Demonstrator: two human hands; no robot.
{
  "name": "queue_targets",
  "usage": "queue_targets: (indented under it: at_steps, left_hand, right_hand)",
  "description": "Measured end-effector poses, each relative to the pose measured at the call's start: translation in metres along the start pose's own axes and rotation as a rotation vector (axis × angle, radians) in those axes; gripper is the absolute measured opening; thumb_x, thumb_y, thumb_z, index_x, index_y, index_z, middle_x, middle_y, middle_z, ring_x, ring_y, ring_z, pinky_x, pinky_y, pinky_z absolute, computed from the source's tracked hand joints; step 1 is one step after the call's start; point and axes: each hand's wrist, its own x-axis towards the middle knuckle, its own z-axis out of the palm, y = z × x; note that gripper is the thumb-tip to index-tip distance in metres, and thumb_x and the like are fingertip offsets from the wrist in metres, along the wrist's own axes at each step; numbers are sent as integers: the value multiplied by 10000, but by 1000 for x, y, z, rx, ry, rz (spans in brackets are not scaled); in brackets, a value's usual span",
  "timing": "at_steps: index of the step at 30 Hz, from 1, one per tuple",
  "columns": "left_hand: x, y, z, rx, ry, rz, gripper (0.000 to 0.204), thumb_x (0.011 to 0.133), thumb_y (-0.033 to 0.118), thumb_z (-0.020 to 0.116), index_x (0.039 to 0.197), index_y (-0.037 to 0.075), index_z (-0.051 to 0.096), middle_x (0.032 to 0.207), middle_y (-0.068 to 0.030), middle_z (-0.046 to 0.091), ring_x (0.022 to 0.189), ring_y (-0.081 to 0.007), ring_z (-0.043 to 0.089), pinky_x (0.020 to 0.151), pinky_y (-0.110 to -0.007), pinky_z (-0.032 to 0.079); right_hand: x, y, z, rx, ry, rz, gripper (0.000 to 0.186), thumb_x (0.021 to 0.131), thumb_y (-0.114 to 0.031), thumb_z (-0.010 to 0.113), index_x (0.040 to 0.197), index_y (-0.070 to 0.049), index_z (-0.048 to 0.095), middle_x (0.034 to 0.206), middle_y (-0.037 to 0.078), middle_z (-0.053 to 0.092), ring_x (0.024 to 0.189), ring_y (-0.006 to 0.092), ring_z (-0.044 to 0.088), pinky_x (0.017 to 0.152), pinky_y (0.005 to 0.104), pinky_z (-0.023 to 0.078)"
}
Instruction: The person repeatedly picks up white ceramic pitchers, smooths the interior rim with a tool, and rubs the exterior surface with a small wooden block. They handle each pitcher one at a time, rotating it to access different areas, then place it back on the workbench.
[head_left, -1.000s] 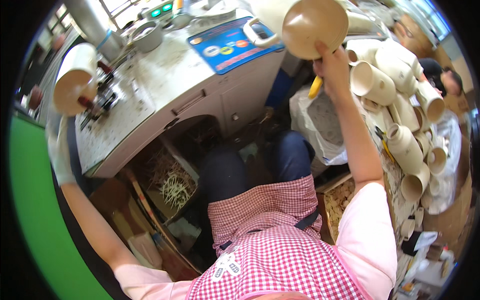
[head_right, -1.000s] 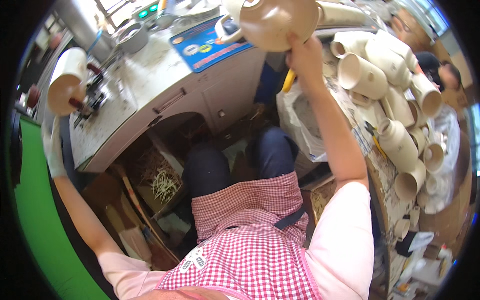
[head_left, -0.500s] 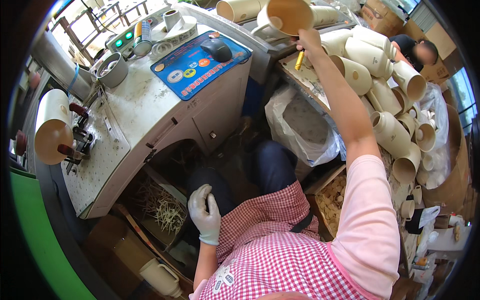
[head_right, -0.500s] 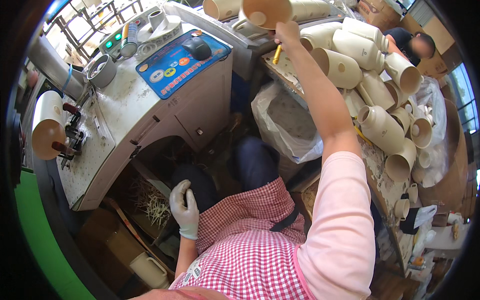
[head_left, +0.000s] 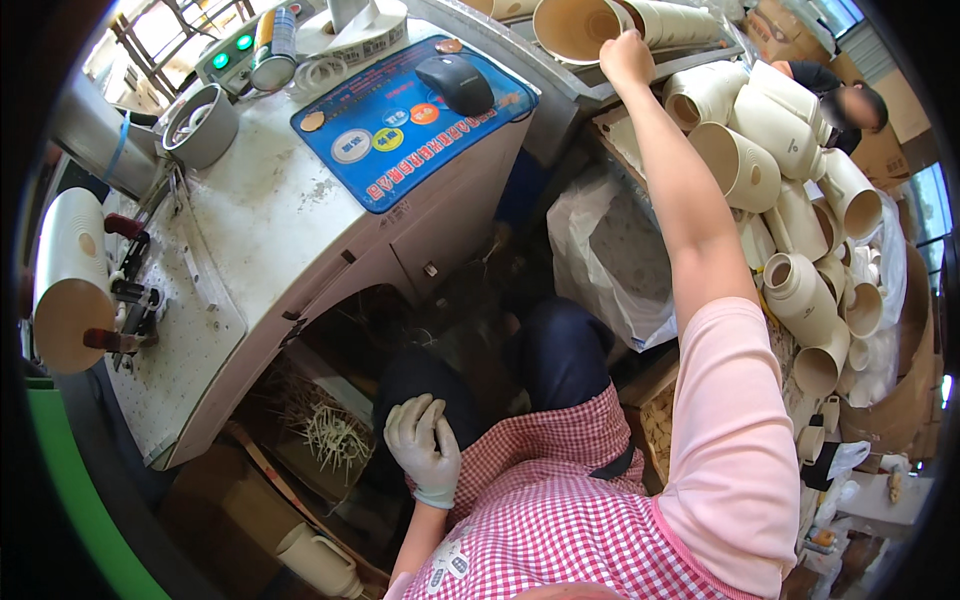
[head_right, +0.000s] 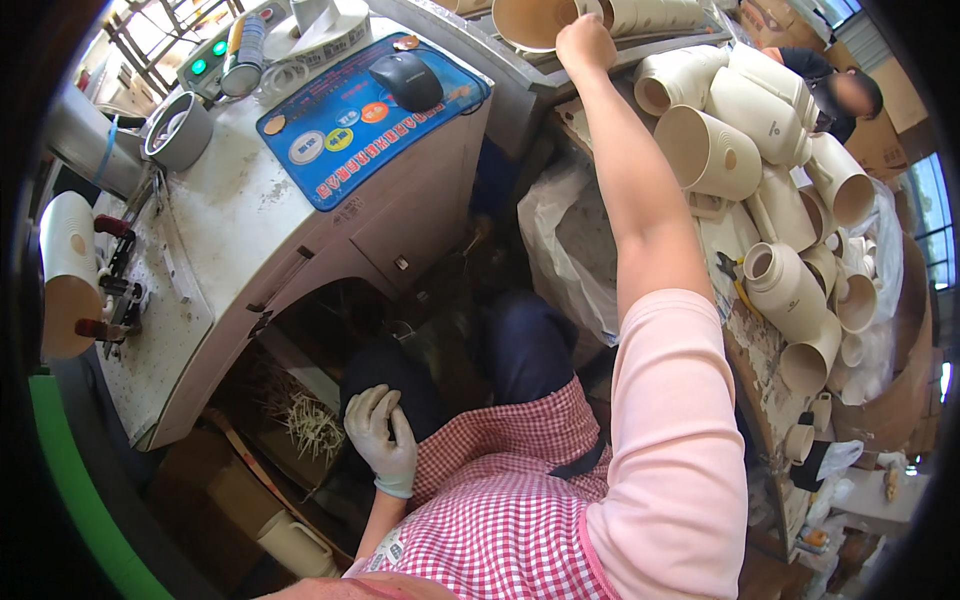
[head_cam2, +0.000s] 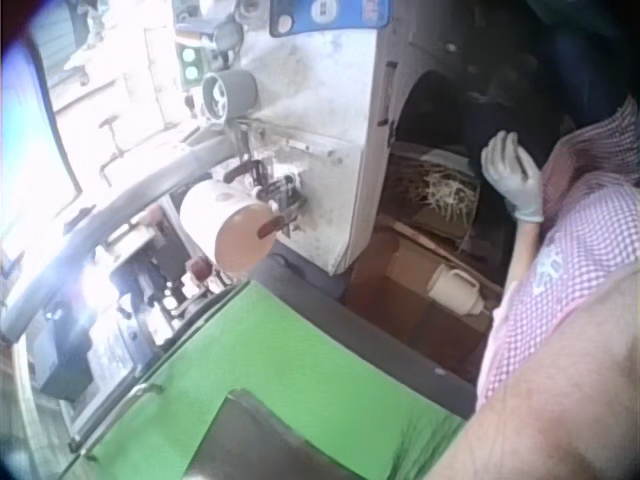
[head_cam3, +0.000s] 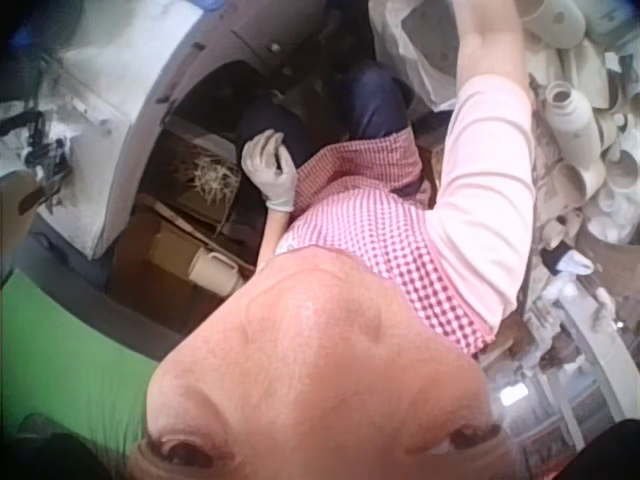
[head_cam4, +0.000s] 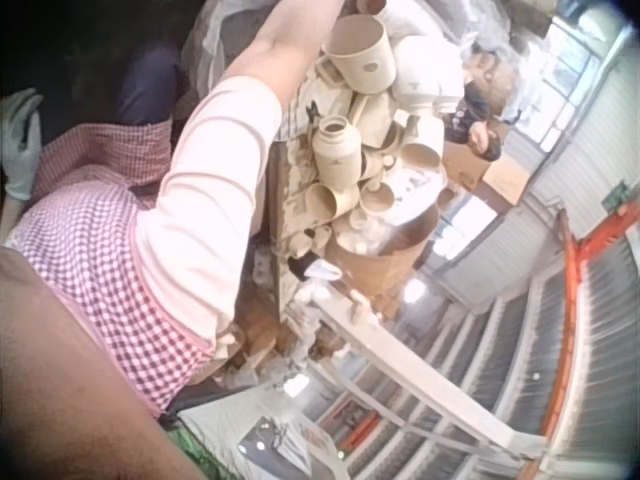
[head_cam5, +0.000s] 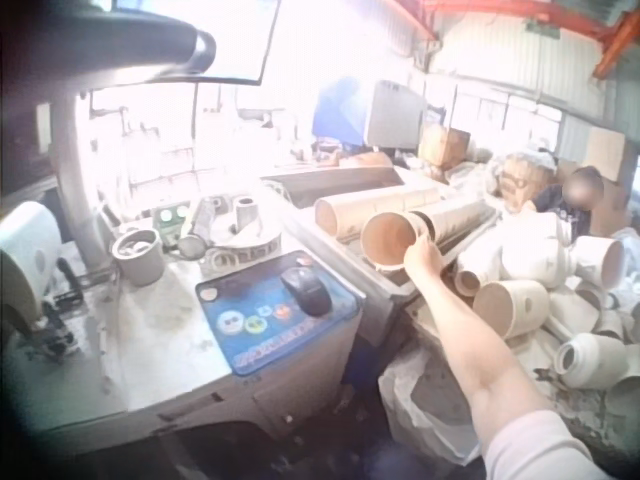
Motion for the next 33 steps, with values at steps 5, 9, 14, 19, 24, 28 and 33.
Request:
queue_targets:
  at_steps: [5,9,14,19,24,28,33]
  left_hand:
    - [4,-2,1,-9,-17,-9,158,867,45,682,1008,63,752,1091,-88,714,1062,-303,650,1010,-478,467]
    - [4,-2,2,-2,-30,-21,155,860,42,689,1001,65,750,1078,-87,718,1051,-301,651,996,-471,469]
    - [8,0,4,-19,-45,-22,139,845,39,693,970,72,743,1071,-80,718,1036,-287,652,979,-462,470]
    - [10,1,4,-43,-84,-43,204,838,-47,693,1014,50,727,1094,-95,673,1067,-304,623,978,-464,470]
    - [12,0,6,-10,-48,5,198,834,-19,696,1007,72,728,1102,-80,681,1057,-294,628,962,-455,475]
    - [13,0,8,15,-31,2,190,830,-8,692,999,71,726,1087,-82,687,1031,-297,636,947,-456,479]
    - [15,6,10,0,-31,19,171,824,-24,679,975,42,725,1052,-111,693,1000,-317,640,942,-463,478]
  right_hand:
    - [13,-19,-20,-117,-551,-145,758,847,-665,697,1002,77,725,878,128,785,902,246,749,861,402,580]
    - [26,-21,-19,467,-244,-469,387,757,-318,876,930,4,749,735,92,721,614,180,672,603,364,547]
    - [61,-25,10,209,-432,-604,263,741,-298,863,709,-49,784,646,93,731,519,176,650,550,359,534]
    - [78,-20,21,141,-496,-587,288,822,-337,821,824,-52,783,690,92,734,588,175,666,585,366,545]
    - [36,-38,-35,151,-511,-529,323,903,-377,779,938,-55,782,733,90,737,656,174,682,620,372,555]
    - [-97,-23,-114,552,-746,-443,544,1005,-570,601,1046,-33,676,723,24,704,689,139,668,680,309,539]
    - [-303,20,-155,1042,-1580,-39,328,1044,-353,660,925,-47,660,682,24,692,609,70,619,584,244,475]
